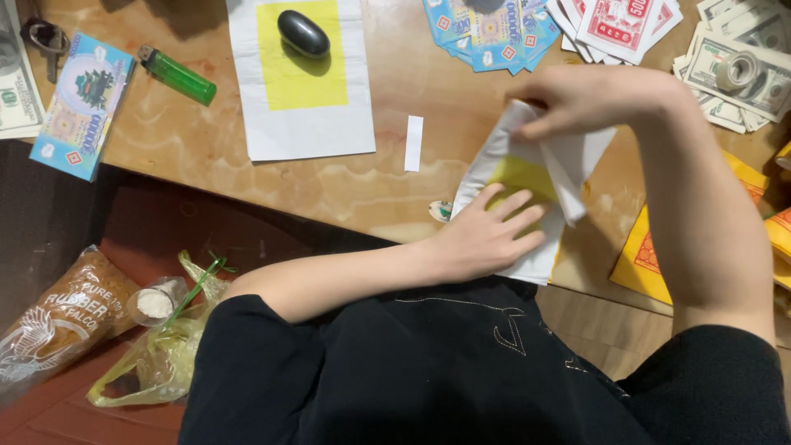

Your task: Wrapping and bundling ritual paper with decorative covers and securing them with rubber bands.

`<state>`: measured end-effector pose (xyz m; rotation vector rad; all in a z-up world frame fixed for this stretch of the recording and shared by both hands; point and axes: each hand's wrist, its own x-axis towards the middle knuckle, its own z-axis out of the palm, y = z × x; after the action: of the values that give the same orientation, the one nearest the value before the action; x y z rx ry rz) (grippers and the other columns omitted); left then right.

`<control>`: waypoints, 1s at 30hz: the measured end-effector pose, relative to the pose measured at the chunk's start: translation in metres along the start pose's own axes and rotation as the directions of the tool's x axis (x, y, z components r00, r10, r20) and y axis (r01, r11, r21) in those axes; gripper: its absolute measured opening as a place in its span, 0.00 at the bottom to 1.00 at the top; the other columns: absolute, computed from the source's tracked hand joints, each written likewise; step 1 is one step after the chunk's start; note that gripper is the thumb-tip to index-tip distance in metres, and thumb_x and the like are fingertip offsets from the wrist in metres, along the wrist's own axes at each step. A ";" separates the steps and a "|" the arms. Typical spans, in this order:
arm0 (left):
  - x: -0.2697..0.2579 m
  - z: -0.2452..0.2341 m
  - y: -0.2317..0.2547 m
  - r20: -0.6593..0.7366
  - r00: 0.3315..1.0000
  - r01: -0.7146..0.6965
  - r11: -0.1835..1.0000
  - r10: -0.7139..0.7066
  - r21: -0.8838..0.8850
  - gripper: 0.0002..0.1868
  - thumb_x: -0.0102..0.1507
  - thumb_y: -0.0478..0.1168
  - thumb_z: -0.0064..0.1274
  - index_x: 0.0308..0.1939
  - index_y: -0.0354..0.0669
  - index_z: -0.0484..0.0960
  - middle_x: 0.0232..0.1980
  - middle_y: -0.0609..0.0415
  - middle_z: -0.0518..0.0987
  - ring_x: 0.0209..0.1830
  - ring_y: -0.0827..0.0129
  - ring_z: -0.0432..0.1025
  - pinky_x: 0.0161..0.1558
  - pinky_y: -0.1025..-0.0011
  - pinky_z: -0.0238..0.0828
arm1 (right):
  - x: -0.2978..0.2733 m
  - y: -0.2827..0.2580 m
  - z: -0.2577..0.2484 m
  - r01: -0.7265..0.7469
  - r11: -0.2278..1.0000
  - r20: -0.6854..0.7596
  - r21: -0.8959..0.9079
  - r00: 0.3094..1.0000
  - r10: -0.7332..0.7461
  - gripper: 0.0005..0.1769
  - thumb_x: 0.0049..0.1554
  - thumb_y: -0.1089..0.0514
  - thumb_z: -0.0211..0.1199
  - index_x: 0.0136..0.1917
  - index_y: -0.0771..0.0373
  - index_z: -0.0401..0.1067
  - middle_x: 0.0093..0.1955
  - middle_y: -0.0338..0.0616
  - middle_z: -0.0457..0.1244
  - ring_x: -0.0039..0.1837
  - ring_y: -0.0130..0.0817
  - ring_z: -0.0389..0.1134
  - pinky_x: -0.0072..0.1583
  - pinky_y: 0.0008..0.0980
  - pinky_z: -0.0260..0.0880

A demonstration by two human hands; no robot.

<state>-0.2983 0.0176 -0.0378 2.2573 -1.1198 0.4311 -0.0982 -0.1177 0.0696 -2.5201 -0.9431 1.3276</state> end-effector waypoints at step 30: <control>0.037 -0.054 -0.126 -0.120 0.923 0.135 0.601 -0.365 -0.788 0.16 0.71 0.28 0.53 0.62 0.39 0.70 0.54 0.48 0.80 0.54 0.69 0.73 0.55 0.69 0.72 | -0.071 0.107 0.160 0.469 0.623 -0.761 0.626 0.542 0.356 0.13 0.62 0.71 0.72 0.58 0.70 0.73 0.53 0.42 0.67 0.55 0.26 0.66 0.59 0.29 0.68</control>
<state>-0.1768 0.0897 -0.0208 1.4811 -0.6272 0.0868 -0.2036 -0.2698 -0.0190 -1.8886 -0.1076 0.1645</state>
